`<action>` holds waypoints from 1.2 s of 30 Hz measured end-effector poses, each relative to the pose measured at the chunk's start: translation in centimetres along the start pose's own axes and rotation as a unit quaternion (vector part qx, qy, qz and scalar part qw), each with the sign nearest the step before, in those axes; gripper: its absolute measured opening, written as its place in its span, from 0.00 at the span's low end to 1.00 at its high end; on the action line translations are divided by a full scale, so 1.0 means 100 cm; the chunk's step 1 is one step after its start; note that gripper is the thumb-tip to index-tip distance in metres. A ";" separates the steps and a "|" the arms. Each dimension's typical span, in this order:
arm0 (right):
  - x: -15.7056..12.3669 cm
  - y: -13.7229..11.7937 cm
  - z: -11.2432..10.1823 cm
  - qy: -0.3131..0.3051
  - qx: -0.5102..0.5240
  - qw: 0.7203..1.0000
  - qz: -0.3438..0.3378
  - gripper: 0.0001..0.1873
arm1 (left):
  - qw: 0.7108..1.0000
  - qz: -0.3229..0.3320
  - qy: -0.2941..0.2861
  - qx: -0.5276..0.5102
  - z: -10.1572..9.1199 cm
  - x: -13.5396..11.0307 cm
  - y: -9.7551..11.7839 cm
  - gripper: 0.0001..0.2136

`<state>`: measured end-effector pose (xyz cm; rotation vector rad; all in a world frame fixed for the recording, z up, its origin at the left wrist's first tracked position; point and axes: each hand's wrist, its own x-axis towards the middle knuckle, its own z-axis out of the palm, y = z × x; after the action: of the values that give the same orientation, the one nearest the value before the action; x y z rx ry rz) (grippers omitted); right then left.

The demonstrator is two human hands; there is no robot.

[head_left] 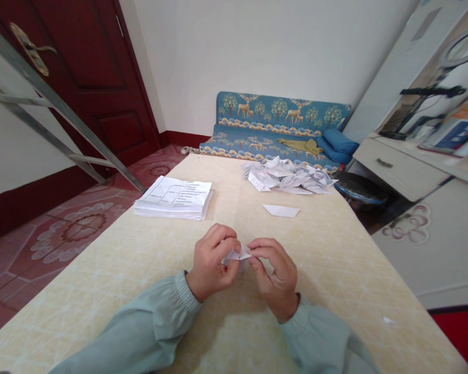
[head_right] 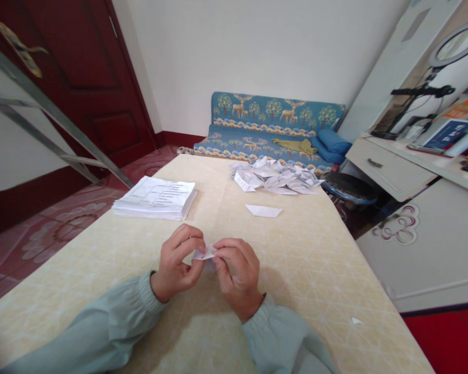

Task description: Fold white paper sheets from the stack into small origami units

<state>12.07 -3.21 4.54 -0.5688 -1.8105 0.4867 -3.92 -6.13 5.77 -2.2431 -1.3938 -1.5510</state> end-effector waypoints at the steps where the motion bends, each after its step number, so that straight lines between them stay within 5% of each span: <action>1: 0.000 0.000 0.000 0.000 -0.002 1.000 0.000 0.12 | 1.000 0.004 -0.005 0.003 0.000 0.000 0.000 0.08; 25: 0.003 0.001 0.003 -0.013 0.090 0.992 0.082 0.05 | 0.997 -0.036 0.007 -0.074 0.002 0.002 0.004 0.10; 36: 0.000 0.004 0.006 -0.012 0.205 0.955 0.214 0.02 | 0.987 -0.061 -0.045 -0.139 0.003 0.007 0.001 0.11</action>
<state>11.56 -2.86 4.13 -0.6633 -1.5425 1.1385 -3.60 -5.66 6.20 -2.4538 -1.4432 -1.8060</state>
